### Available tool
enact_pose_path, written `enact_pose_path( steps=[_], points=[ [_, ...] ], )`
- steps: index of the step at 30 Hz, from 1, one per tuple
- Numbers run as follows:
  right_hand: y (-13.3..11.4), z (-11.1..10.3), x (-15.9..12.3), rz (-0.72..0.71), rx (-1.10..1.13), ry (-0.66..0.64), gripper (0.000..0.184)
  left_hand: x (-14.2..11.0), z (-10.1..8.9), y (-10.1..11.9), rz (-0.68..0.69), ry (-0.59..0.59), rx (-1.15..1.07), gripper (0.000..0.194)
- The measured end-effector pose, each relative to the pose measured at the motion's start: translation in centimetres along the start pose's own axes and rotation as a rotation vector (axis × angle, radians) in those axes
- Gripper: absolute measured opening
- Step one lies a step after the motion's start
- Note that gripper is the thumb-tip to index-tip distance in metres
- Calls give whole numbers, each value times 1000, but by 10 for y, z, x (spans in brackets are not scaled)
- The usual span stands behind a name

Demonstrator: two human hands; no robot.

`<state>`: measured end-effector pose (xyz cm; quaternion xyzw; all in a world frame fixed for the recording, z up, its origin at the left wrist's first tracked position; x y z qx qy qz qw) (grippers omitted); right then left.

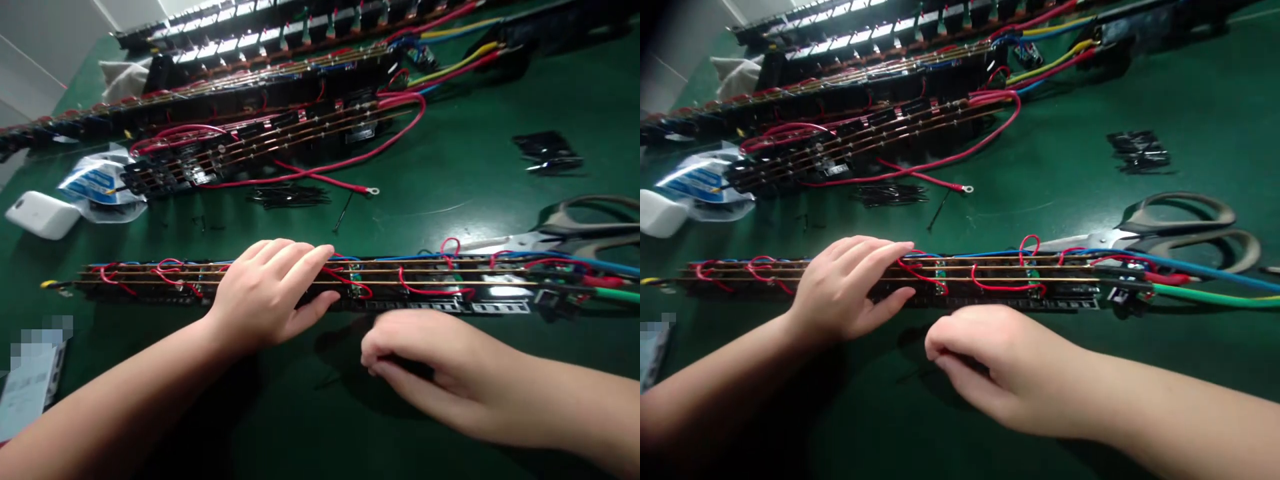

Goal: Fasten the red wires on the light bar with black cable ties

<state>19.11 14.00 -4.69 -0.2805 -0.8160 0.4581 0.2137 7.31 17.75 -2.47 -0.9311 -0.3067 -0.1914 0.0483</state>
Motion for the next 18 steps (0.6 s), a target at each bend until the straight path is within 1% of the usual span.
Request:
enact_pose_path(
  steps=[4, 7, 10, 12, 13, 15, 17, 18],
  points=[
    [-3, 2, 0, -11, 3, -33, 17, -2, -1, 1, -33, -5, 2, 33],
    [-2, 3, -1, -7, 22, -61, 17, -1, -5, 0, -78, -44, 22, 36],
    [-2, 3, -1, 8, 25, -77, 17, -4, -6, -12, -113, -208, 12, 48],
    [0, 3, -1, 43, 12, -77, 16, -9, -8, -24, -104, -319, -15, 51],
    [2, 3, -1, 62, 7, -79, 15, -11, -13, -31, -103, -318, -37, 51],
    [6, 4, -3, 93, 0, -84, 14, -17, -15, -49, -145, -367, -59, 45],
    [8, 5, -4, 100, 0, -76, 14, -23, -10, -63, -185, -449, -86, 44],
    [8, 5, -4, 101, 2, -67, 15, -25, -7, -66, -188, -486, -105, 45]
  ],
)
Point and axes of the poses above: each hand's wrist, its own x-axis towards the middle knuckle, its own z-axis out of the palm, y = z × x, the point moved 9 cm from there along x, towards the middle knuckle, and after that the axes turned 3 degrees about z, right-handed, at the moved point
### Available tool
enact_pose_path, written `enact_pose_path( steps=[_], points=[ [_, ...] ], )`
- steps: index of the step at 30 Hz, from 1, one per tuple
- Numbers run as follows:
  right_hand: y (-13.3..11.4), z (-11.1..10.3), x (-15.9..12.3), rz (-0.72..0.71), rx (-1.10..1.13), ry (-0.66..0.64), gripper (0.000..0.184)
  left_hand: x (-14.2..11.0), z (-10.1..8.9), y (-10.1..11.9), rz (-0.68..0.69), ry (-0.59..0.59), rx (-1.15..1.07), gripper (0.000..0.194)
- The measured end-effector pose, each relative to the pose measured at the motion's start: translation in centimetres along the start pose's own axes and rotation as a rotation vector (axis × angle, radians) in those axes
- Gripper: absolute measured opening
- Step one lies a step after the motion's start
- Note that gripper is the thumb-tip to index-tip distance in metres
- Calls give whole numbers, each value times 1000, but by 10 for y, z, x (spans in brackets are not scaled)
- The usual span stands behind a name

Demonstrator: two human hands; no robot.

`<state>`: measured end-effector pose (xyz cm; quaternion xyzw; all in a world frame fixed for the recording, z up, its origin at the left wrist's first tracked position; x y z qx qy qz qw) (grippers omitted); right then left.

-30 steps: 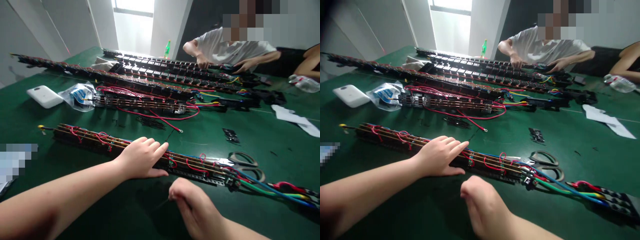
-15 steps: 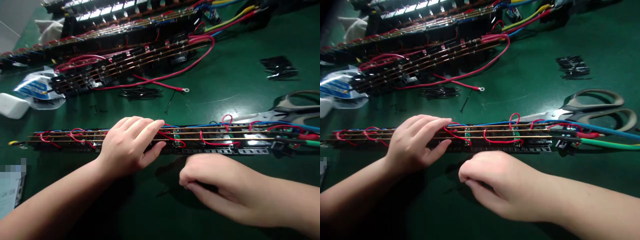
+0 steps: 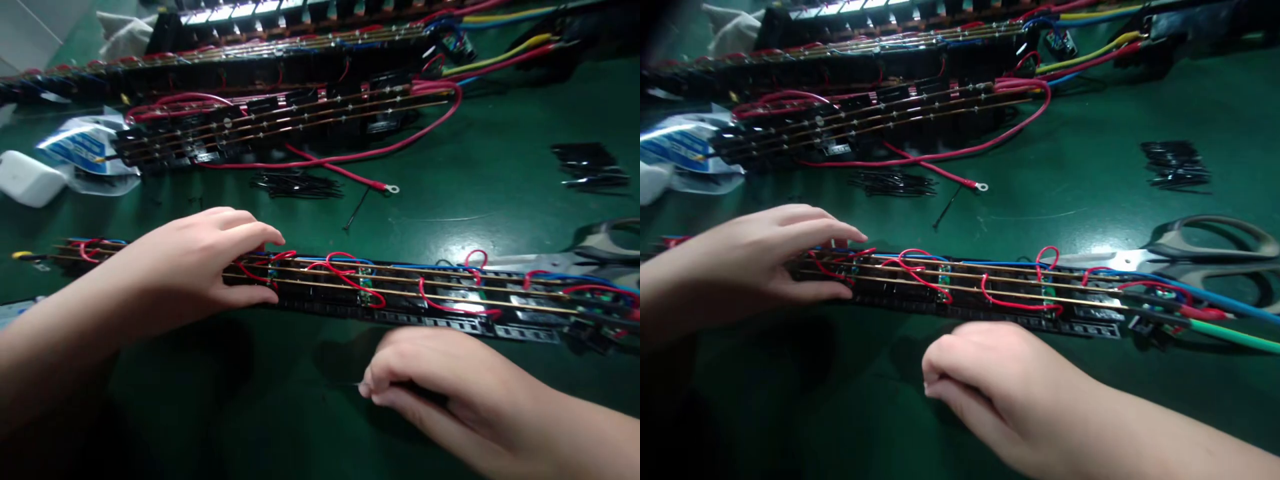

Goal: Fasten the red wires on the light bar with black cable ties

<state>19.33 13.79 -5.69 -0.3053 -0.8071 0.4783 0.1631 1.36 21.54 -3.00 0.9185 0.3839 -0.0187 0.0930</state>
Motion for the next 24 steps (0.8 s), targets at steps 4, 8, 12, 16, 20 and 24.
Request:
enact_pose_path(
  steps=[4, 8, 12, 16, 20, 24],
  points=[
    [-1, 1, 1, -20, 10, 18, 18, 5, 4, -2, 4, -31, -98, 36],
    [-2, 1, 2, -35, 3, 18, 19, 10, 5, -3, -43, -24, -227, 35],
    [-4, -1, 2, -54, -2, 40, 20, 13, 7, 3, -3, -1, -278, 39],
    [-5, -2, 2, -72, 3, 55, 18, 13, 8, 3, -12, 16, -311, 40],
    [-5, 0, 0, -73, -9, 50, 18, 12, 6, -4, -89, 9, -336, 36],
    [-5, 0, 0, -70, -32, 50, 19, 12, 3, -5, -108, 13, -347, 30]
  ],
)
Point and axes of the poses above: each hand's wrist, its own x-axis towards the middle knuckle, its own z-axis out of the palm, y = z × x, the point moved 9 cm from there along x, towards the middle knuckle, and after that the axes turned 3 degrees about z, right-handed, at the moved point
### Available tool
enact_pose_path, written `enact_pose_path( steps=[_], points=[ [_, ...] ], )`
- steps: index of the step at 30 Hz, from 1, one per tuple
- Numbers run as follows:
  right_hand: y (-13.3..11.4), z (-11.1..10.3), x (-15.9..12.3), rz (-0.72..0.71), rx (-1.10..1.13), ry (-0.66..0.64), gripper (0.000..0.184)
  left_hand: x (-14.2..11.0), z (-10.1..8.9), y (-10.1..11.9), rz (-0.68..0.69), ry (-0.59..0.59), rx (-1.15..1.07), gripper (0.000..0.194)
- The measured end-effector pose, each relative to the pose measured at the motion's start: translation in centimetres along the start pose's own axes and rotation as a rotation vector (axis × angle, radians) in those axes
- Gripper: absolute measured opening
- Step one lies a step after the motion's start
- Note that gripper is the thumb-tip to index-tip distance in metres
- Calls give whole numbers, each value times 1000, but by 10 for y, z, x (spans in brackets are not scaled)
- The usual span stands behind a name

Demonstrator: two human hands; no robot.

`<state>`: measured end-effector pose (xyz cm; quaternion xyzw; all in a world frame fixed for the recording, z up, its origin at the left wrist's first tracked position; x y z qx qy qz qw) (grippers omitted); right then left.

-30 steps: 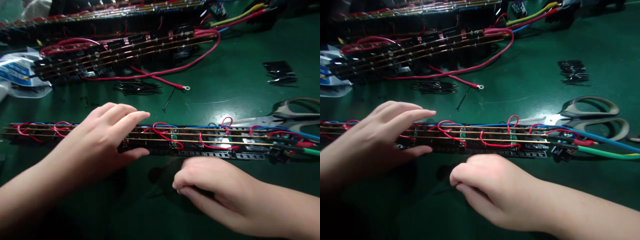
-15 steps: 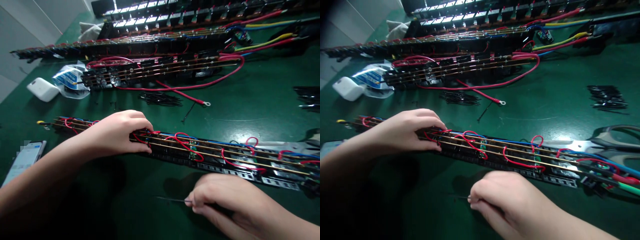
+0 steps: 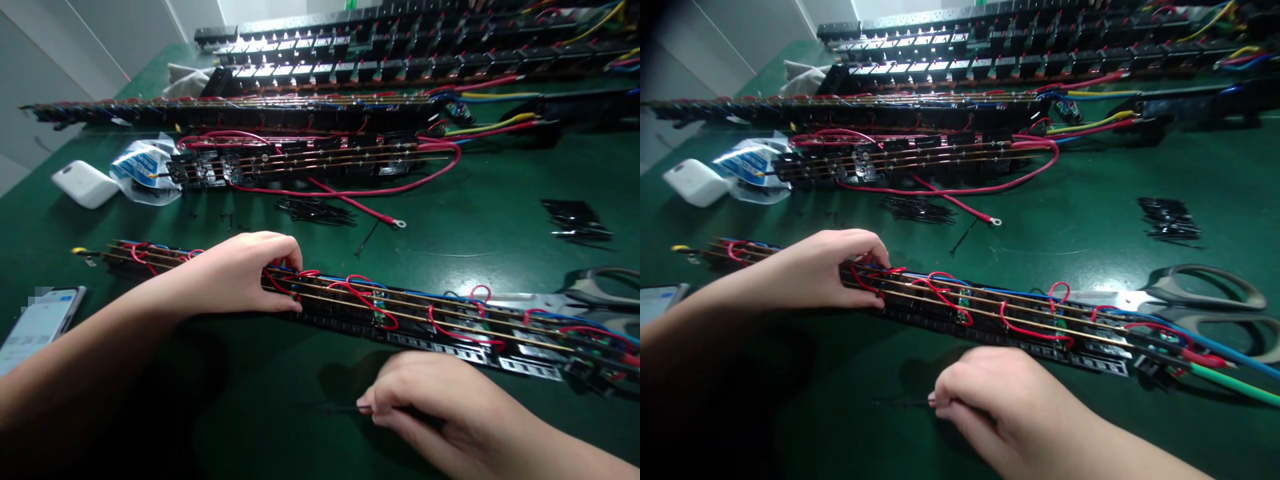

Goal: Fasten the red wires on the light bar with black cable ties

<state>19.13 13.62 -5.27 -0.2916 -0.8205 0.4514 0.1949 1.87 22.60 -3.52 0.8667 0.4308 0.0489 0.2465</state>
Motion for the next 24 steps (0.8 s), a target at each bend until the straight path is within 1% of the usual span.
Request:
enact_pose_path(
  steps=[5, 8, 10, 12, 14, 15, 16, 18, 20, 22, 24],
  points=[
    [-4, -3, 2, 8, 0, 2, 18, -1, -1, 5, 45, 19, -7, 27],
    [-9, -3, 2, -11, -14, -10, 16, -1, 0, 1, 45, 33, 9, 27],
    [-13, -7, 1, -48, -38, 33, 15, -1, 2, -2, 44, 23, 18, 27],
    [-18, -12, -4, -113, -90, 112, 16, -3, -1, 2, 86, 47, 37, 33],
    [-23, -18, -10, -184, -169, 203, 20, -9, -10, 20, 189, 163, 119, 42],
    [-25, -20, -13, -212, -211, 242, 22, -14, -16, 34, 252, 253, 188, 45],
    [-26, -22, -16, -233, -243, 274, 23, -20, -19, 51, 332, 338, 272, 42],
    [-27, -25, -18, -255, -255, 317, 22, -33, -15, 85, 460, 432, 348, 32],
    [-27, -26, -18, -263, -214, 325, 22, -37, 0, 106, 488, 416, 354, 18],
    [-27, -27, -16, -268, -153, 324, 23, -38, 14, 116, 486, 408, 323, 15],
    [-26, -29, -15, -257, -93, 339, 22, -36, 28, 118, 495, 374, 256, 19]
  ],
)
Point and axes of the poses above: each hand's wrist, its own x-axis towards the middle knuckle, its own z-axis out of the palm, y = z × x, the point moved 9 cm from there along x, towards the middle knuckle, and after that the axes turned 3 degrees about z, right-handed, at the moved point
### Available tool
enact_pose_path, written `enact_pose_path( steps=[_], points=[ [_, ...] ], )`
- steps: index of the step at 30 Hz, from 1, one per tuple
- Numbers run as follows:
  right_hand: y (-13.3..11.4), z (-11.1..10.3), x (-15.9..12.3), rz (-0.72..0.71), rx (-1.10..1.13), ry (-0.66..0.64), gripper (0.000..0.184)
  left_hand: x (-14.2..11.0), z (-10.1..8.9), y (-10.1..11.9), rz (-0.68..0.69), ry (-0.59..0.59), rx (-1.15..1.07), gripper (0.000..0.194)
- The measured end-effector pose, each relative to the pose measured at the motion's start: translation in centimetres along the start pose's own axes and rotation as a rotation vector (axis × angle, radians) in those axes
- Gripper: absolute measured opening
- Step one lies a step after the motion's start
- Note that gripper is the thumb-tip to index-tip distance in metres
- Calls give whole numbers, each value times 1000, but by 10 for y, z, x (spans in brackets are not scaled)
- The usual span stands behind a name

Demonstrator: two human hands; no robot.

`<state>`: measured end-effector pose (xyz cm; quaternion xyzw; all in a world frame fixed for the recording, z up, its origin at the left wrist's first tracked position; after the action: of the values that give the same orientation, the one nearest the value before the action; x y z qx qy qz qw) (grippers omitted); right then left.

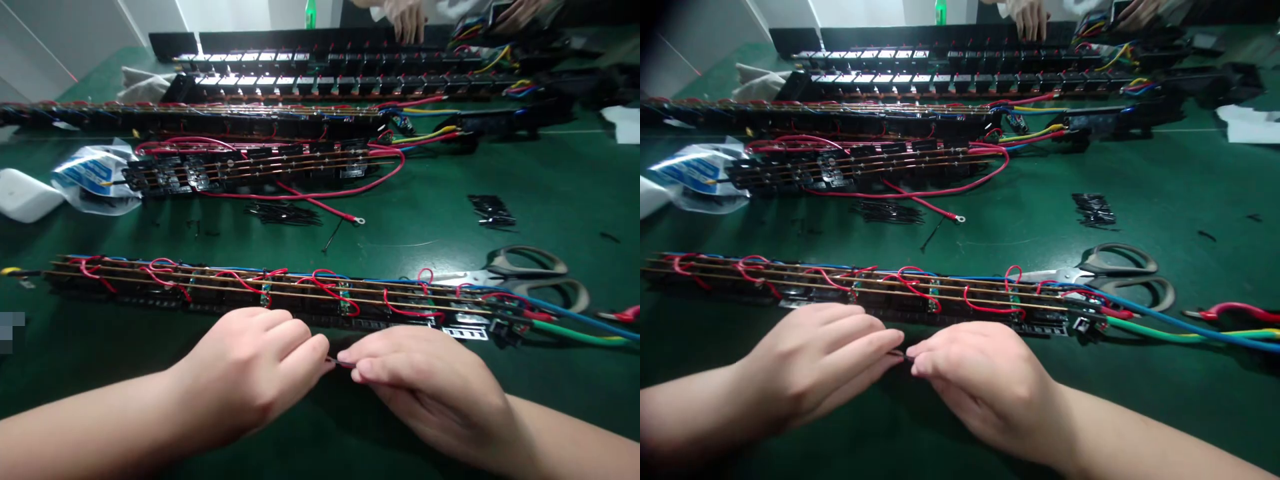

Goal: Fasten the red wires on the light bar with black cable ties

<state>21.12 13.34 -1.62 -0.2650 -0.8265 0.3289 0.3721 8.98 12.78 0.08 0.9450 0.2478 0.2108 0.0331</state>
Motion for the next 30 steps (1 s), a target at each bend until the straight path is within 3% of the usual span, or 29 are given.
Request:
enact_pose_path(
  steps=[6, 10, 20, 26, 30],
  points=[
    [28, -4, 1, 323, 175, 91, 17, 0, 7, -9, -22, 55, -111, 29],
    [32, -3, 4, 382, 195, 59, 12, -2, 6, -12, -37, 65, -135, 27],
    [21, -1, 10, 231, 94, -32, 13, -4, 15, -11, -47, 84, -184, 24],
    [11, 2, 11, 125, 104, -43, 20, -4, 32, -3, 157, -37, -249, 33],
    [7, 3, 10, 100, 80, -50, 25, -4, 38, -5, 201, -53, -239, 39]
  ],
)
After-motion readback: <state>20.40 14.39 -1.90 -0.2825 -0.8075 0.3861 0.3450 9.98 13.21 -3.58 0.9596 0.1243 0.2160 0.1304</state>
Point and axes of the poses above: each hand's wrist, its own x-axis towards the middle knuckle, its own z-axis out of the palm, y = z × x, the point moved 9 cm from there along x, towards the middle knuckle, and after that the axes turned 3 degrees about z, right-handed, at the moved point
